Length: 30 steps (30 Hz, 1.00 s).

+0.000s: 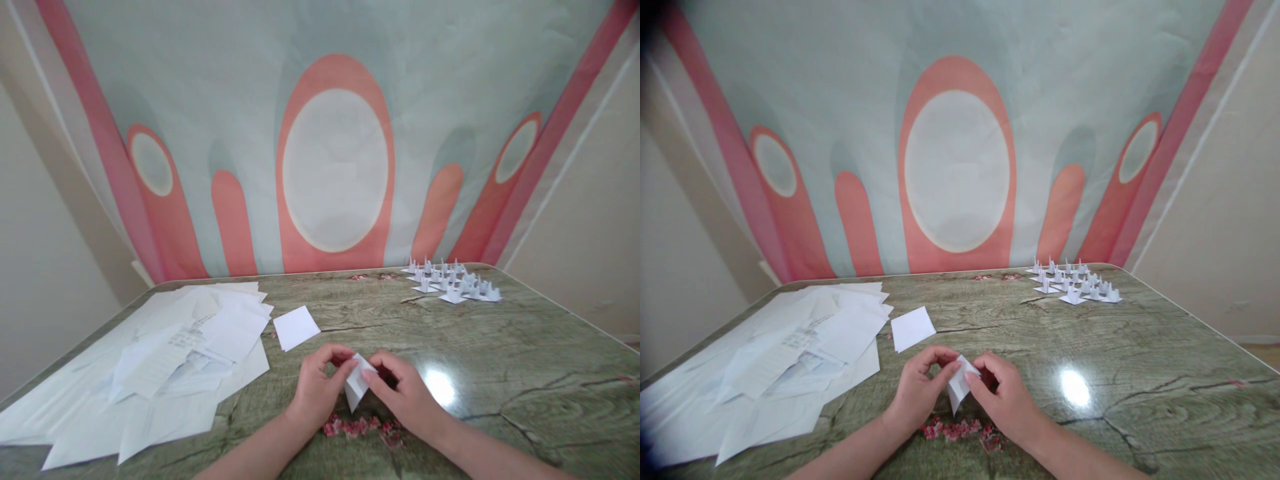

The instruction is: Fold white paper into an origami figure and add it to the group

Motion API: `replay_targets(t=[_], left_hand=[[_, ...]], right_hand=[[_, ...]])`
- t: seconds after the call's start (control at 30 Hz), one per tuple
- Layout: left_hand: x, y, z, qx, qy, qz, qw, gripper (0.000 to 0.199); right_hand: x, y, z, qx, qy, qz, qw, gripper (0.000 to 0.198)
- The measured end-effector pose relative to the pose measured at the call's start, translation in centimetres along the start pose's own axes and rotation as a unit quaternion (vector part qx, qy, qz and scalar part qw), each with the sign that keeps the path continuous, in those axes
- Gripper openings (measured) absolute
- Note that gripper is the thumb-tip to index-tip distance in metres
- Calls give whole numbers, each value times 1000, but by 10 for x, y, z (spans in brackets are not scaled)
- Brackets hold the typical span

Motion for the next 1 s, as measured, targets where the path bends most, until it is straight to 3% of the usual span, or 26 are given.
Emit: replay_targets(t=[0.47, 0.87, 1.0], left_hand=[[2, -2, -2, 11, 8, -54, 998, 8], [3, -4, -12, -28, 40, -56, 997, 13], [2, -4, -10, -22, 33, -60, 997, 12]], right_hand=[[-1, 9, -11, -38, 68, 55, 995, 19], [-2, 5, 1, -47, 15, 22, 999, 28], [0, 3, -2, -32, 25, 8, 999, 26]])
Point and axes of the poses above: each hand's wrist, its own x-axis towards the middle knuckle, its own y-axis out of the back of the hand, z = x × y, the point moved 5 cm from there along x, towards the middle knuckle, and after that the axes turned 3 degrees about y, right-handed, at the moved point
